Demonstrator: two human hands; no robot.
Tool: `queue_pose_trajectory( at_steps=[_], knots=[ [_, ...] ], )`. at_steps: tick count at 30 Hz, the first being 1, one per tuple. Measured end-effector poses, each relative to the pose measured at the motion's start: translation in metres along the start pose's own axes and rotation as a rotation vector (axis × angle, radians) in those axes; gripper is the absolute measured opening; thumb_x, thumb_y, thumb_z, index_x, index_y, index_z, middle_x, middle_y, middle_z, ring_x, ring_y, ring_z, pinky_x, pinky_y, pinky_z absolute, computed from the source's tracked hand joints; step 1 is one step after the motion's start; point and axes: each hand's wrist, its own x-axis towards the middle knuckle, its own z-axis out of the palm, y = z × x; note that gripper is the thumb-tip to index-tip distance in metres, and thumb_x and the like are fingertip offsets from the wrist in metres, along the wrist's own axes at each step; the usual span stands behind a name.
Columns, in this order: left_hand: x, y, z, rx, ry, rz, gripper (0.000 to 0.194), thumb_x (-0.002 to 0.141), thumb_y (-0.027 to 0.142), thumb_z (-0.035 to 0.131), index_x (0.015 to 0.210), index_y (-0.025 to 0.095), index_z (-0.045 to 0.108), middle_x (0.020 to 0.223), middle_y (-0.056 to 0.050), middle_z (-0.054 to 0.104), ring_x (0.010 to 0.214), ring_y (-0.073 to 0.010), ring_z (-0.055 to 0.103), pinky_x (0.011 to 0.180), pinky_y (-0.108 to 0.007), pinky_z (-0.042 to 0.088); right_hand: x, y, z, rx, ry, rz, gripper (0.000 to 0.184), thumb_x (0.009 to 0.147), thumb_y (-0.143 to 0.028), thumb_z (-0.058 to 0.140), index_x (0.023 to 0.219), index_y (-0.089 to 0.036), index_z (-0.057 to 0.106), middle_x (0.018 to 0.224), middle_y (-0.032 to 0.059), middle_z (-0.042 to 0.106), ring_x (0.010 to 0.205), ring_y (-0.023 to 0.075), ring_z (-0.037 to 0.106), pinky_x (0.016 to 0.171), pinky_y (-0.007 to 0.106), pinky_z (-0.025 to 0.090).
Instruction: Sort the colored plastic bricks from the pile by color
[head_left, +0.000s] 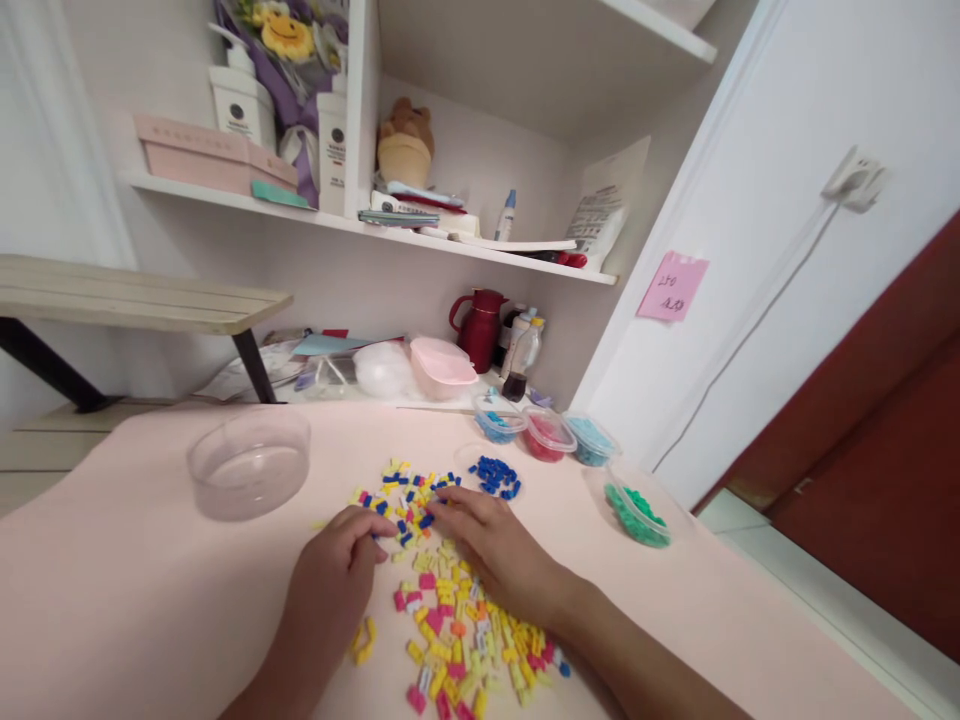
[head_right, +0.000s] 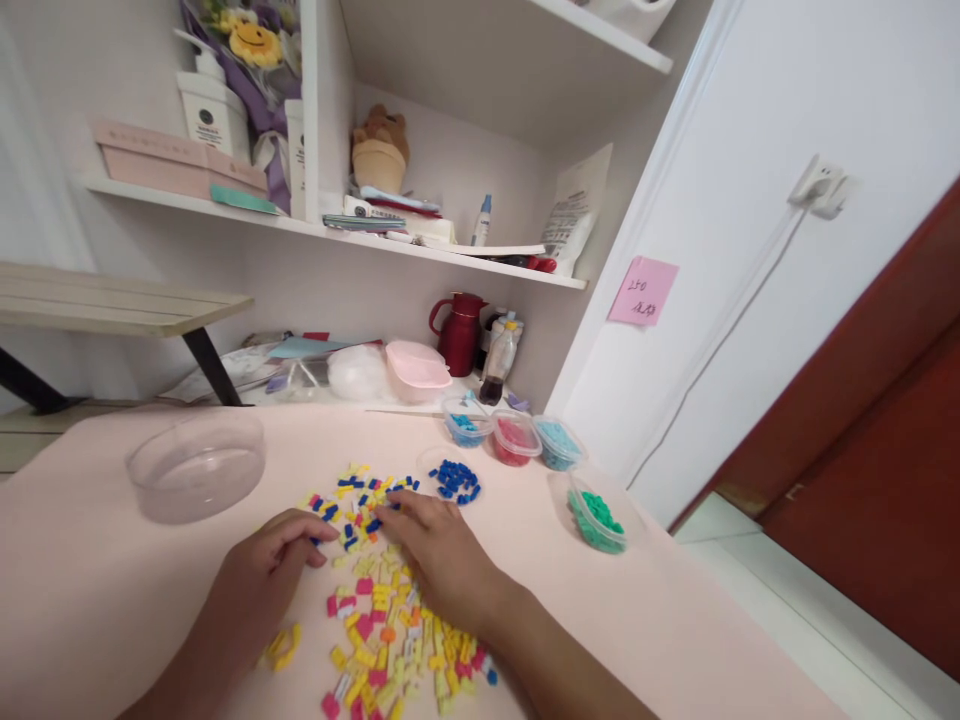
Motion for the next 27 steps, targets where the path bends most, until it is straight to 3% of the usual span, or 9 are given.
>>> queue_pose_trajectory(
  at_steps=[3, 7, 9, 11, 13, 16, 22, 27],
  knots=[
    [0.0, 0.0, 0.0, -0.01, -0.012, -0.002, 0.026, 0.076, 0.021, 0.042, 0.075, 0.024, 0.068, 0.082, 0.0, 0.073, 0.065, -0.0161, 0.069, 0.066, -0.028, 0.054, 0.001, 0.001, 0.001, -0.003, -0.006, -0.012, 0.047, 0.09, -0.01, 0.05, 0.134, -0.026, 0.054, 0.133, 0.0109, 0.057, 0.12, 0.0246, 0.053, 0.1, 0.041, 0.043],
    [-0.001, 0.002, -0.001, -0.002, -0.027, -0.015, 0.026, 0.074, 0.019, 0.042, 0.073, 0.024, 0.068, 0.082, 0.0, 0.073, 0.065, -0.0162, 0.069, 0.065, -0.028, 0.053, 0.003, -0.001, -0.007, 0.079, 0.013, 0.045, 0.033, 0.088, -0.005, 0.048, 0.103, -0.025, 0.07, 0.104, 0.0054, 0.069, 0.099, 0.0194, 0.062, 0.089, 0.034, 0.049],
    [-0.002, 0.003, -0.001, -0.009, -0.024, -0.02, 0.026, 0.072, 0.018, 0.042, 0.073, 0.025, 0.067, 0.082, 0.001, 0.073, 0.065, -0.0162, 0.069, 0.065, -0.028, 0.054, 0.003, -0.003, -0.008, 0.101, 0.019, 0.072, 0.037, 0.087, -0.004, 0.047, 0.106, -0.025, 0.069, 0.102, 0.005, 0.068, 0.096, 0.0182, 0.063, 0.086, 0.031, 0.05],
    [-0.002, 0.003, -0.001, -0.023, -0.019, -0.022, 0.026, 0.072, 0.018, 0.042, 0.073, 0.025, 0.068, 0.083, 0.0, 0.073, 0.066, -0.0162, 0.069, 0.065, -0.028, 0.054, 0.003, -0.004, -0.007, 0.072, 0.024, 0.066, 0.041, 0.088, -0.006, 0.047, 0.12, -0.026, 0.063, 0.112, 0.0072, 0.065, 0.101, 0.0192, 0.061, 0.087, 0.032, 0.051],
    [-0.002, 0.004, 0.0, -0.029, -0.023, -0.02, 0.026, 0.071, 0.019, 0.042, 0.073, 0.025, 0.068, 0.083, 0.0, 0.073, 0.066, -0.0163, 0.068, 0.064, -0.027, 0.054, 0.001, -0.004, -0.003, 0.002, 0.014, 0.029, 0.047, 0.089, -0.009, 0.048, 0.132, -0.028, 0.056, 0.128, 0.0103, 0.058, 0.114, 0.0229, 0.056, 0.093, 0.037, 0.048],
    [-0.002, 0.004, 0.0, -0.014, -0.034, -0.012, 0.026, 0.071, 0.019, 0.042, 0.071, 0.024, 0.068, 0.081, 0.0, 0.072, 0.066, -0.0164, 0.068, 0.065, -0.028, 0.053, 0.0, -0.003, 0.0, -0.061, -0.033, -0.009, 0.052, 0.086, -0.006, 0.051, 0.132, -0.031, 0.055, 0.138, 0.0091, 0.051, 0.124, 0.0261, 0.05, 0.1, 0.043, 0.043],
    [-0.002, 0.004, -0.001, -0.001, -0.046, -0.004, 0.026, 0.072, 0.019, 0.041, 0.071, 0.024, 0.067, 0.08, 0.0, 0.071, 0.065, -0.0163, 0.068, 0.065, -0.028, 0.052, 0.003, -0.004, -0.003, 0.015, 0.018, 0.048, 0.03, 0.09, -0.011, 0.051, 0.11, -0.025, 0.068, 0.107, 0.0069, 0.067, 0.1, 0.0206, 0.06, 0.089, 0.035, 0.047],
    [-0.001, 0.005, -0.001, 0.018, -0.04, -0.001, 0.027, 0.072, 0.019, 0.041, 0.071, 0.024, 0.067, 0.077, 0.0, 0.07, 0.066, -0.0166, 0.068, 0.065, -0.028, 0.051, 0.003, -0.003, -0.002, 0.001, 0.007, 0.07, 0.024, 0.092, -0.02, 0.055, 0.111, -0.027, 0.069, 0.099, 0.0058, 0.068, 0.095, 0.0203, 0.062, 0.088, 0.034, 0.047]
  ],
)
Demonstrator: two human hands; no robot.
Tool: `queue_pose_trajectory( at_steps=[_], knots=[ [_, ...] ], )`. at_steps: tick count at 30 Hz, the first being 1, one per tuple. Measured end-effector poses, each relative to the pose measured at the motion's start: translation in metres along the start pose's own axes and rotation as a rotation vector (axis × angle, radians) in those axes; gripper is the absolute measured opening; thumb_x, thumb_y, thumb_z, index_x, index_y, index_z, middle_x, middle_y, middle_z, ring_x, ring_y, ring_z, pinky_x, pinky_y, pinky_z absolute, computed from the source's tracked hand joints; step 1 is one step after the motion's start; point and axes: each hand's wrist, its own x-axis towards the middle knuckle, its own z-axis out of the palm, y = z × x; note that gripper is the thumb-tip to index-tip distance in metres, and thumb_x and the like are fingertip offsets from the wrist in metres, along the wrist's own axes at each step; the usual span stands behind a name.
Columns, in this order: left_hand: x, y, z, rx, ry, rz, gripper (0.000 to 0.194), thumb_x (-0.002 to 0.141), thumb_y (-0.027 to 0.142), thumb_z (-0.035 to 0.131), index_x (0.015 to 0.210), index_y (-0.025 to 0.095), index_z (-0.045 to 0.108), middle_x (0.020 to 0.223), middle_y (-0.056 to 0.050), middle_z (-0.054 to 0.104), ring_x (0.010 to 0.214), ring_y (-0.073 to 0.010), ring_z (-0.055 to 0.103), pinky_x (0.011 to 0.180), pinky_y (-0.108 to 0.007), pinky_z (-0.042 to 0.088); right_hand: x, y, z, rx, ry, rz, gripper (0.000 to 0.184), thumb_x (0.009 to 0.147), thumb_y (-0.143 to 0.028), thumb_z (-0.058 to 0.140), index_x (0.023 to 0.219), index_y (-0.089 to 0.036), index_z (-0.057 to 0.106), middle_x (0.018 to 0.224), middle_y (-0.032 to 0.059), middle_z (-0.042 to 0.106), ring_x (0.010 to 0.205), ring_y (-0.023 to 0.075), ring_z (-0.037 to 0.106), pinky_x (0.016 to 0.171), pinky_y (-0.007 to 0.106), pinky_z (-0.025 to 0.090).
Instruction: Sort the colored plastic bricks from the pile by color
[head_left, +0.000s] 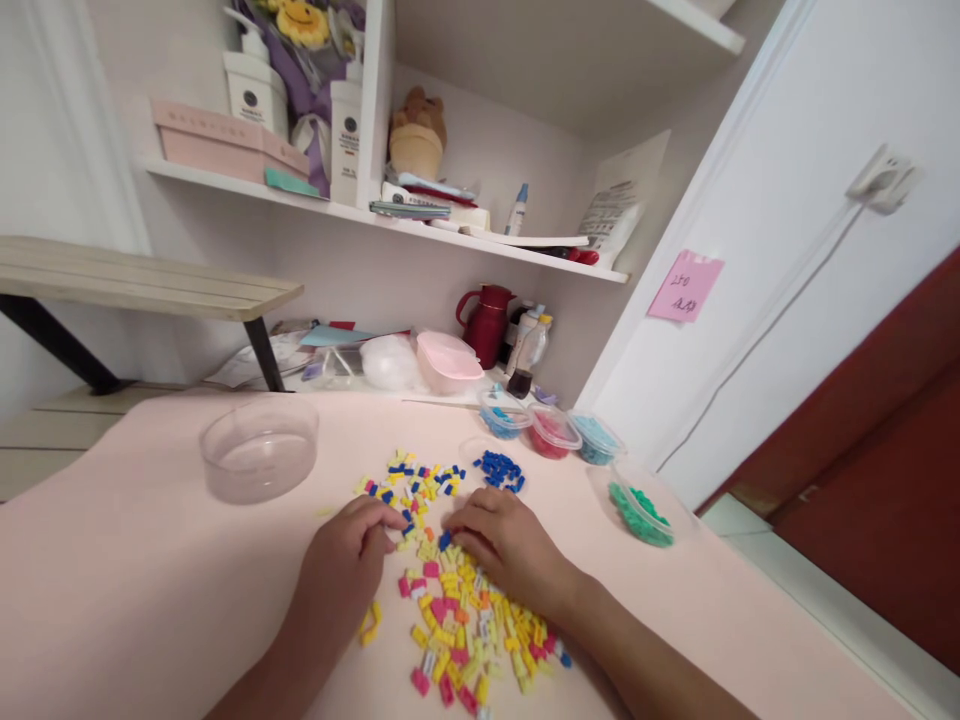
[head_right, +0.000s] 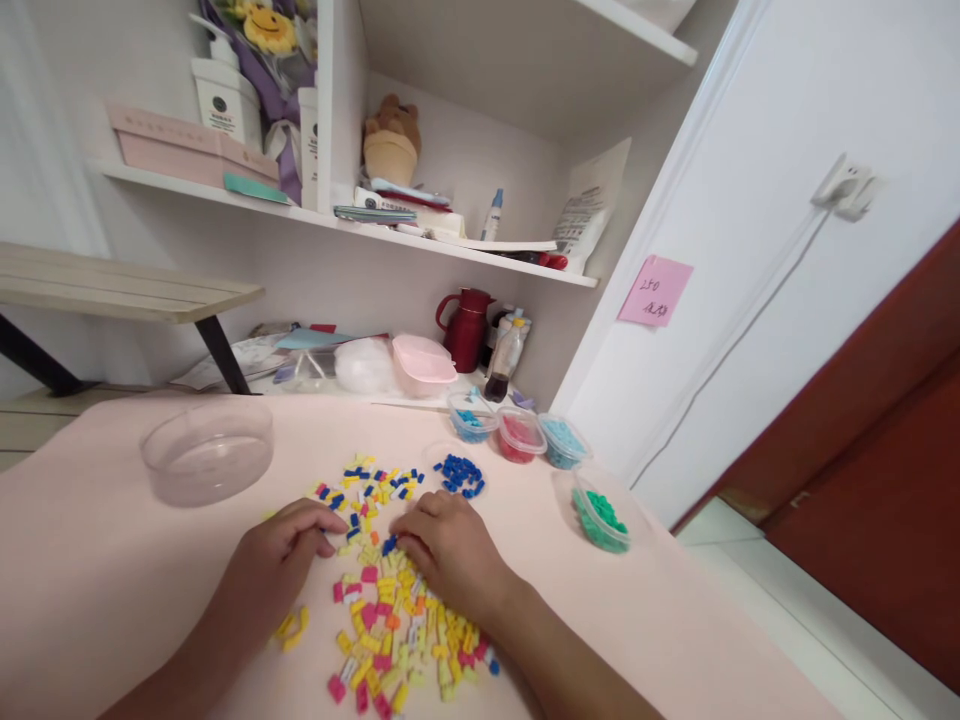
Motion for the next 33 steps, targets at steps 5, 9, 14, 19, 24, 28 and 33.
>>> queue_pose_trajectory(
  at_steps=[5, 9, 14, 19, 24, 28, 33],
  knots=[
    [0.0, 0.0, 0.0, -0.008, 0.014, 0.002, 0.026, 0.07, 0.018, 0.041, 0.069, 0.025, 0.067, 0.075, 0.001, 0.07, 0.064, -0.0161, 0.067, 0.063, -0.027, 0.051, 0.001, 0.0, 0.005, -0.006, 0.016, -0.005, 0.029, 0.092, -0.018, 0.057, 0.114, -0.031, 0.069, 0.094, 0.0049, 0.066, 0.091, 0.0196, 0.062, 0.083, 0.033, 0.046],
    [0.0, -0.003, 0.001, 0.0, 0.012, 0.014, 0.026, 0.071, 0.019, 0.041, 0.07, 0.024, 0.067, 0.078, 0.001, 0.071, 0.065, -0.0159, 0.068, 0.064, -0.028, 0.051, 0.002, -0.004, 0.006, 0.056, 0.069, 0.044, 0.02, 0.087, -0.014, 0.06, 0.091, -0.028, 0.074, 0.092, 0.0035, 0.065, 0.089, 0.0189, 0.061, 0.08, 0.032, 0.045],
    [0.0, -0.003, 0.001, -0.016, 0.001, 0.023, 0.026, 0.072, 0.02, 0.042, 0.07, 0.025, 0.067, 0.08, 0.001, 0.072, 0.064, -0.0158, 0.067, 0.062, -0.027, 0.053, 0.004, -0.001, -0.001, 0.303, 0.204, 0.184, 0.018, 0.086, -0.013, 0.059, 0.082, -0.024, 0.072, 0.092, 0.0031, 0.061, 0.088, 0.0172, 0.06, 0.079, 0.029, 0.047],
    [0.0, 0.002, -0.001, -0.034, 0.02, 0.017, 0.026, 0.068, 0.021, 0.043, 0.069, 0.025, 0.069, 0.079, 0.0, 0.072, 0.064, -0.0161, 0.067, 0.062, -0.025, 0.055, 0.004, 0.01, -0.008, 0.353, 0.313, 0.312, 0.014, 0.087, -0.02, 0.06, 0.079, -0.021, 0.072, 0.088, 0.0039, 0.06, 0.083, 0.0175, 0.06, 0.073, 0.029, 0.048],
    [0.0, 0.004, -0.001, -0.05, 0.017, 0.014, 0.026, 0.068, 0.023, 0.043, 0.068, 0.025, 0.068, 0.08, 0.0, 0.072, 0.065, -0.017, 0.068, 0.061, -0.026, 0.055, 0.001, 0.006, -0.01, 0.231, 0.13, 0.168, 0.017, 0.086, -0.016, 0.061, 0.086, -0.025, 0.076, 0.089, 0.003, 0.064, 0.084, 0.016, 0.062, 0.077, 0.027, 0.048],
    [0.0, 0.003, 0.0, -0.039, 0.015, 0.005, 0.026, 0.068, 0.023, 0.043, 0.069, 0.025, 0.068, 0.08, 0.0, 0.072, 0.065, -0.0168, 0.068, 0.063, -0.027, 0.055, -0.002, 0.005, -0.016, 0.106, 0.02, 0.18, 0.014, 0.083, -0.016, 0.066, 0.088, -0.025, 0.075, 0.093, 0.0029, 0.068, 0.086, 0.0168, 0.065, 0.079, 0.027, 0.05],
    [0.0, 0.002, 0.001, -0.047, 0.004, 0.013, 0.026, 0.068, 0.023, 0.042, 0.068, 0.025, 0.069, 0.081, 0.0, 0.072, 0.065, -0.0165, 0.068, 0.062, -0.026, 0.055, -0.004, 0.012, -0.015, 0.027, 0.007, 0.138, 0.016, 0.083, -0.015, 0.065, 0.09, -0.026, 0.074, 0.096, 0.0022, 0.069, 0.089, 0.0163, 0.065, 0.082, 0.026, 0.05]
  ],
)
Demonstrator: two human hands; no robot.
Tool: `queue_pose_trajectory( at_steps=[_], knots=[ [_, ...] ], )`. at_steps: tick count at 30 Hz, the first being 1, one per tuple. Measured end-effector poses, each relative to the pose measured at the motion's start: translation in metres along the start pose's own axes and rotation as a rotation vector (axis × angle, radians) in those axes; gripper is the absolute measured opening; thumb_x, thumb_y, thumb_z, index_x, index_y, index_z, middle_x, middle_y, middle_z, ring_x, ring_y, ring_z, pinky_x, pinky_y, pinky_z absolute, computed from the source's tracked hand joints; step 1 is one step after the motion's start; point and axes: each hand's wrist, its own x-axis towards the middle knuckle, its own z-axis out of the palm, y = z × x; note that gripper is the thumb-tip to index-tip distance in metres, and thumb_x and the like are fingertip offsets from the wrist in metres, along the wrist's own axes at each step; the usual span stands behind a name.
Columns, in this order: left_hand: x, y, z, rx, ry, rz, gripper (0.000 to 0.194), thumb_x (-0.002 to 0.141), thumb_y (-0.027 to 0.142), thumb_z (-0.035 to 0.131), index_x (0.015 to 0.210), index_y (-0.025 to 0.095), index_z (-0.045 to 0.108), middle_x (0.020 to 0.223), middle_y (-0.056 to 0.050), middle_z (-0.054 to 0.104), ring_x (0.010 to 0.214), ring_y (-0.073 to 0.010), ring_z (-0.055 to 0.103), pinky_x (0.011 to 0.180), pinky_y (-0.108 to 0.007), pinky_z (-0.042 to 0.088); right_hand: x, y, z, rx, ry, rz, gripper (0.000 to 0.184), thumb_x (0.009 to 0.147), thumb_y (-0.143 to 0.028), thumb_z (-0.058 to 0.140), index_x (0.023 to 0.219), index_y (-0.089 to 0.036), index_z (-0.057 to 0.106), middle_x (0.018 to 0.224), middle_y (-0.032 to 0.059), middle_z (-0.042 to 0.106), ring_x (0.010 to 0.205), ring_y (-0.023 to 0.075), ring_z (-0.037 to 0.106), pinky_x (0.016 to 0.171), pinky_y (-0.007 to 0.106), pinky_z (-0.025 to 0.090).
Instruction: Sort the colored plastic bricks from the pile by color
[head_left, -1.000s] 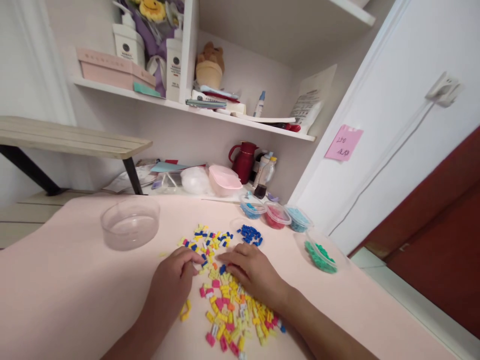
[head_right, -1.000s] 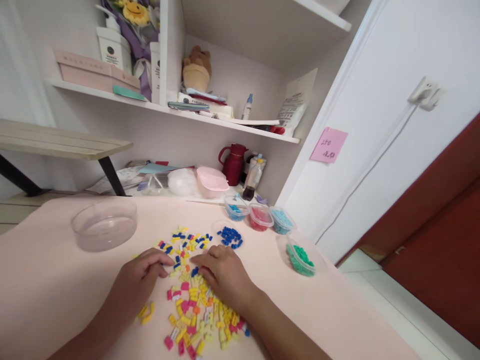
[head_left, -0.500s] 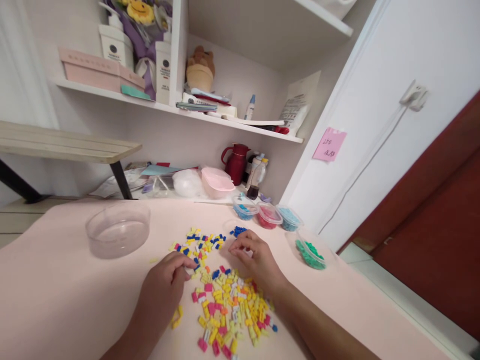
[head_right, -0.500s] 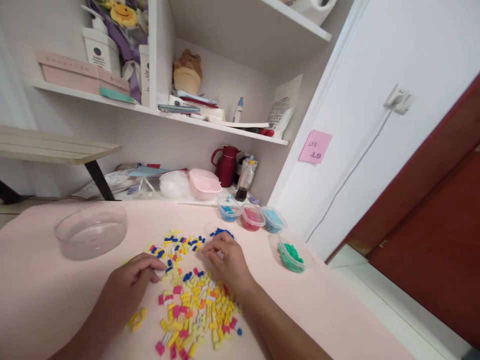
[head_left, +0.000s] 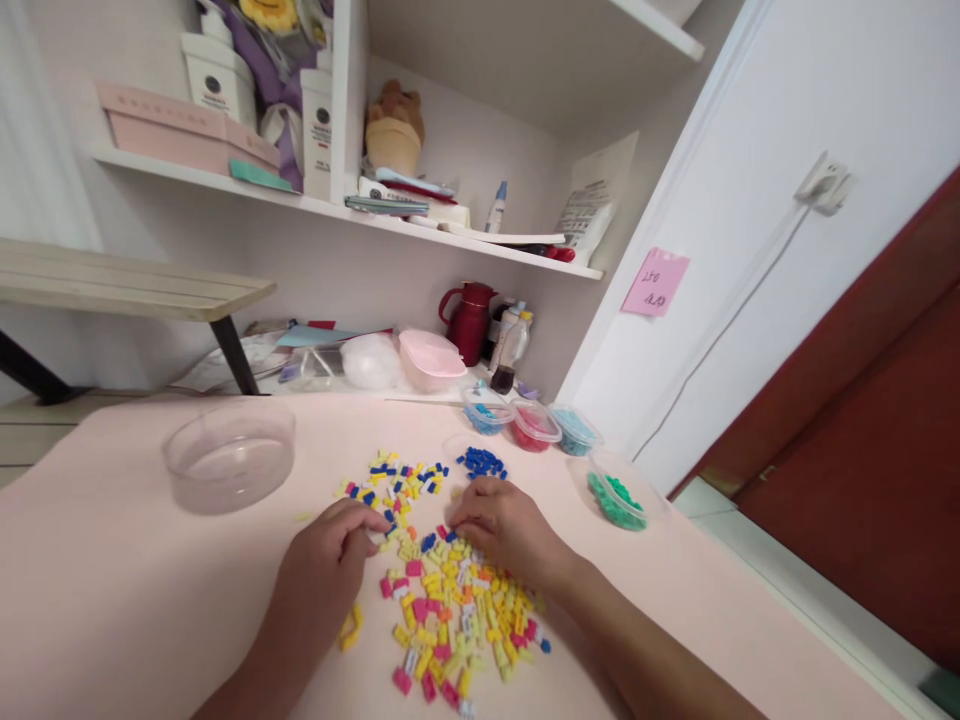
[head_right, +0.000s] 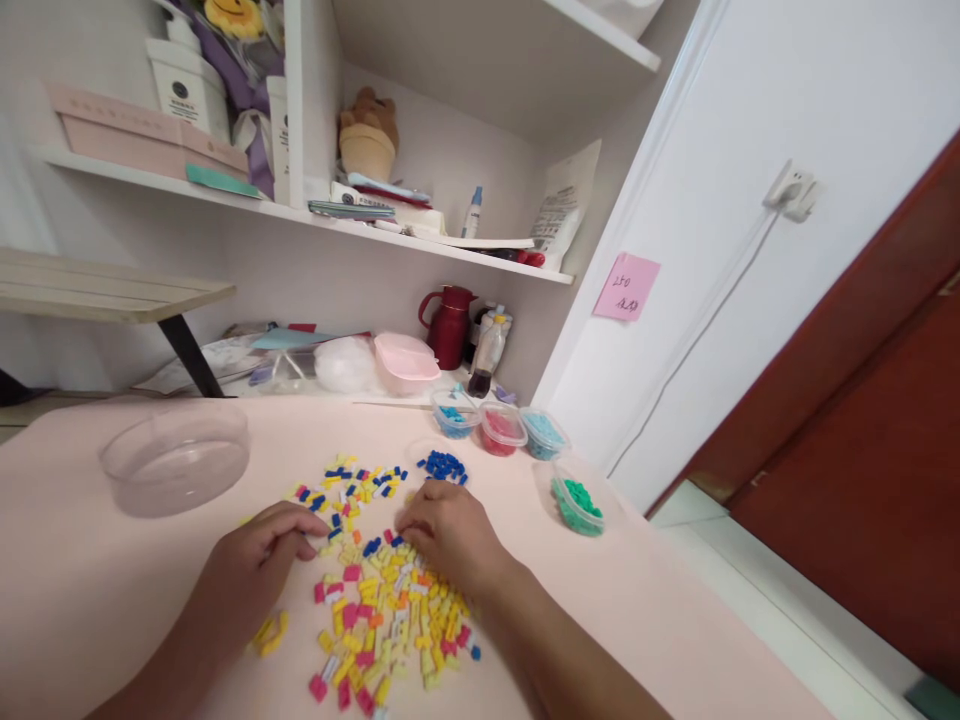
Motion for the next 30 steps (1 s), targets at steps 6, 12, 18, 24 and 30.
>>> queue_pose_trajectory(
  at_steps=[6, 12, 18, 24, 30],
  knots=[
    [0.0, 0.003, -0.001, -0.01, 0.002, 0.005, 0.026, 0.068, 0.023, 0.043, 0.068, 0.025, 0.069, 0.079, 0.0, 0.072, 0.063, -0.0165, 0.068, 0.061, -0.026, 0.056, 0.0, 0.003, 0.007, -0.07, 0.002, -0.1, 0.017, 0.087, -0.016, 0.062, 0.091, -0.027, 0.075, 0.092, 0.0019, 0.071, 0.087, 0.0162, 0.066, 0.079, 0.026, 0.049],
    [0.0, -0.001, -0.001, 0.003, 0.003, 0.011, 0.026, 0.069, 0.023, 0.043, 0.069, 0.024, 0.068, 0.081, 0.0, 0.072, 0.064, -0.0161, 0.068, 0.061, -0.025, 0.056, 0.0, 0.007, 0.004, -0.049, -0.04, -0.15, 0.019, 0.089, -0.016, 0.06, 0.096, -0.027, 0.073, 0.097, 0.0015, 0.072, 0.091, 0.0159, 0.066, 0.084, 0.026, 0.049],
    [-0.001, -0.005, 0.0, 0.013, -0.009, 0.008, 0.027, 0.073, 0.025, 0.042, 0.07, 0.024, 0.069, 0.084, -0.001, 0.072, 0.067, -0.0162, 0.069, 0.062, -0.025, 0.055, 0.002, 0.002, 0.004, -0.083, -0.038, -0.19, 0.018, 0.087, -0.013, 0.06, 0.087, -0.025, 0.073, 0.091, 0.0017, 0.072, 0.088, 0.0171, 0.065, 0.08, 0.028, 0.048],
    [-0.001, -0.005, -0.001, 0.015, -0.003, -0.007, 0.026, 0.071, 0.024, 0.043, 0.069, 0.025, 0.068, 0.082, 0.001, 0.072, 0.066, -0.0162, 0.069, 0.061, -0.025, 0.054, 0.003, -0.004, -0.002, 0.042, 0.013, -0.158, 0.017, 0.085, -0.011, 0.06, 0.084, -0.024, 0.072, 0.093, 0.0027, 0.072, 0.091, 0.0178, 0.065, 0.084, 0.029, 0.048],
    [0.0, -0.009, -0.001, 0.057, 0.007, -0.03, 0.025, 0.071, 0.023, 0.045, 0.071, 0.028, 0.07, 0.078, 0.003, 0.072, 0.065, -0.0155, 0.069, 0.062, -0.025, 0.053, 0.007, 0.021, -0.013, 0.203, 0.366, 0.128, 0.012, 0.086, -0.02, 0.061, 0.085, -0.022, 0.073, 0.09, 0.0047, 0.07, 0.08, 0.0177, 0.064, 0.071, 0.029, 0.05]
  ],
)
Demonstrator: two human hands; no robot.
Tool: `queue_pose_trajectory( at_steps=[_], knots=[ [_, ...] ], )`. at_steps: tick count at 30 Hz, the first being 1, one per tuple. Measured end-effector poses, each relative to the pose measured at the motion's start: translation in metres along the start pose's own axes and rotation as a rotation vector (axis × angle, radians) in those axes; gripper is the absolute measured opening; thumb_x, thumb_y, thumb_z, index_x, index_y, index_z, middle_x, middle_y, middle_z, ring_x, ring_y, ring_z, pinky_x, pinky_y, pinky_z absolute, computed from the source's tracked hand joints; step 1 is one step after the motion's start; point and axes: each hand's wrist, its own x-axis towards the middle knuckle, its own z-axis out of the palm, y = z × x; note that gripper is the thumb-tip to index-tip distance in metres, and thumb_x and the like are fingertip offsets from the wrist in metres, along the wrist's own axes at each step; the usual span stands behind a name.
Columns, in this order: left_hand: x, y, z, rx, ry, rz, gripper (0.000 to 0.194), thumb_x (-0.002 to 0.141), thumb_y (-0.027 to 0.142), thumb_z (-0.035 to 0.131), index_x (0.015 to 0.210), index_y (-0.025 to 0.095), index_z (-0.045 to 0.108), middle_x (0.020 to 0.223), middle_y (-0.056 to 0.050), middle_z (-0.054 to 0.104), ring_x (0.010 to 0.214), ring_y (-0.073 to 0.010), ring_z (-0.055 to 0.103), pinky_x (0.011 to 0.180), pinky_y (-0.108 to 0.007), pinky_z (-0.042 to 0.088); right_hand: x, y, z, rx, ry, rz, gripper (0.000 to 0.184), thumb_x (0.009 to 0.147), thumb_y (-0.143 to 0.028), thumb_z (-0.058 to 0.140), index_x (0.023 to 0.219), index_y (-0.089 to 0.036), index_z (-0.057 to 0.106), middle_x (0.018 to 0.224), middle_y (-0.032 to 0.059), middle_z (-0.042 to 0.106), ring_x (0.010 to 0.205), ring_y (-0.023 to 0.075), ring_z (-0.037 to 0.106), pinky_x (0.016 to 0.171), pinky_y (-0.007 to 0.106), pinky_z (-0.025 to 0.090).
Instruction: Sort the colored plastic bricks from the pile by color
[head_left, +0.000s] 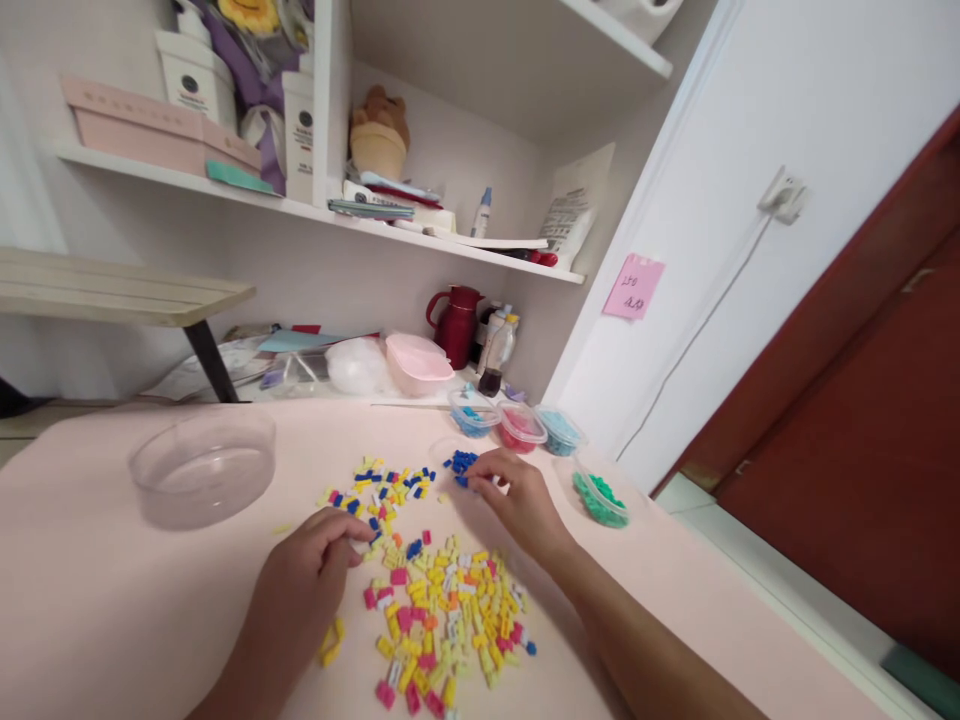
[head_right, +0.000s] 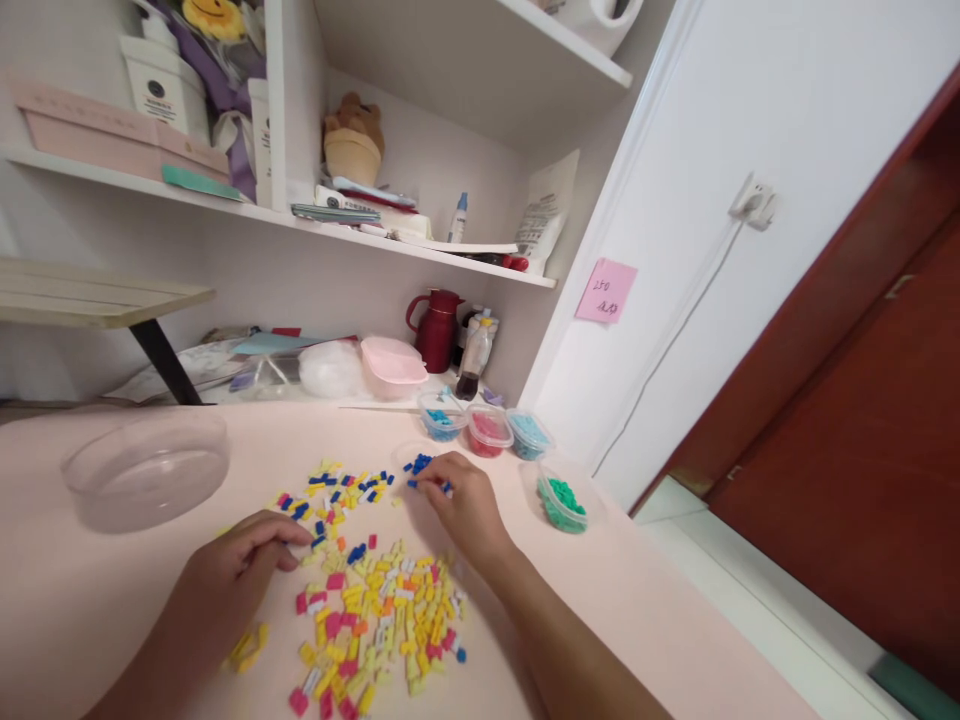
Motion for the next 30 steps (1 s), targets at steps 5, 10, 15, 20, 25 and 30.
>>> queue_pose_trajectory(
  at_steps=[5, 10, 15, 20, 25, 30],
  knots=[
    [0.001, -0.001, 0.001, -0.01, 0.009, 0.027, 0.025, 0.07, 0.023, 0.045, 0.071, 0.027, 0.069, 0.079, 0.003, 0.072, 0.066, -0.0162, 0.068, 0.062, -0.025, 0.052, 0.004, 0.026, -0.005, -0.059, 0.18, 0.127, 0.02, 0.088, -0.031, 0.058, 0.095, -0.021, 0.074, 0.094, 0.007, 0.071, 0.074, 0.0189, 0.062, 0.07, 0.033, 0.049],
    [-0.001, 0.004, 0.001, -0.02, 0.036, 0.019, 0.024, 0.071, 0.023, 0.045, 0.069, 0.027, 0.069, 0.077, 0.002, 0.072, 0.064, -0.0165, 0.068, 0.062, -0.026, 0.052, 0.002, 0.02, -0.006, 0.066, 0.232, 0.163, 0.026, 0.091, -0.036, 0.052, 0.097, -0.02, 0.072, 0.095, 0.007, 0.072, 0.079, 0.0204, 0.064, 0.069, 0.032, 0.05],
    [-0.001, 0.006, -0.001, -0.015, 0.017, 0.022, 0.025, 0.072, 0.024, 0.045, 0.07, 0.027, 0.07, 0.073, 0.002, 0.071, 0.062, -0.0168, 0.068, 0.061, -0.027, 0.053, -0.007, -0.015, -0.001, 0.063, 0.079, 0.005, 0.022, 0.093, -0.031, 0.053, 0.096, -0.023, 0.073, 0.091, 0.0059, 0.072, 0.08, 0.0193, 0.064, 0.07, 0.031, 0.051],
    [-0.001, 0.006, -0.002, -0.036, -0.028, 0.012, 0.026, 0.072, 0.023, 0.042, 0.07, 0.025, 0.068, 0.082, 0.0, 0.072, 0.067, -0.0167, 0.069, 0.062, -0.027, 0.053, -0.021, -0.04, 0.016, -0.079, -0.229, -0.23, 0.024, 0.093, -0.021, 0.052, 0.108, -0.026, 0.071, 0.109, 0.0067, 0.068, 0.102, 0.0216, 0.06, 0.09, 0.038, 0.046],
    [-0.001, 0.006, 0.0, 0.016, -0.027, 0.027, 0.027, 0.072, 0.02, 0.041, 0.071, 0.024, 0.067, 0.077, 0.001, 0.07, 0.067, -0.0163, 0.067, 0.066, -0.028, 0.051, -0.027, -0.04, 0.033, -0.181, -0.354, -0.28, 0.024, 0.088, -0.019, 0.062, 0.109, -0.028, 0.07, 0.115, 0.0061, 0.066, 0.105, 0.0231, 0.059, 0.094, 0.041, 0.042],
    [0.0, 0.006, 0.001, 0.002, -0.022, 0.034, 0.028, 0.073, 0.02, 0.04, 0.071, 0.024, 0.067, 0.079, 0.0, 0.071, 0.067, -0.0163, 0.068, 0.065, -0.027, 0.051, -0.024, -0.042, 0.037, 0.001, -0.304, -0.152, 0.017, 0.079, -0.009, 0.068, 0.085, -0.024, 0.069, 0.103, 0.0025, 0.07, 0.101, 0.0205, 0.06, 0.093, 0.038, 0.042]
  ],
)
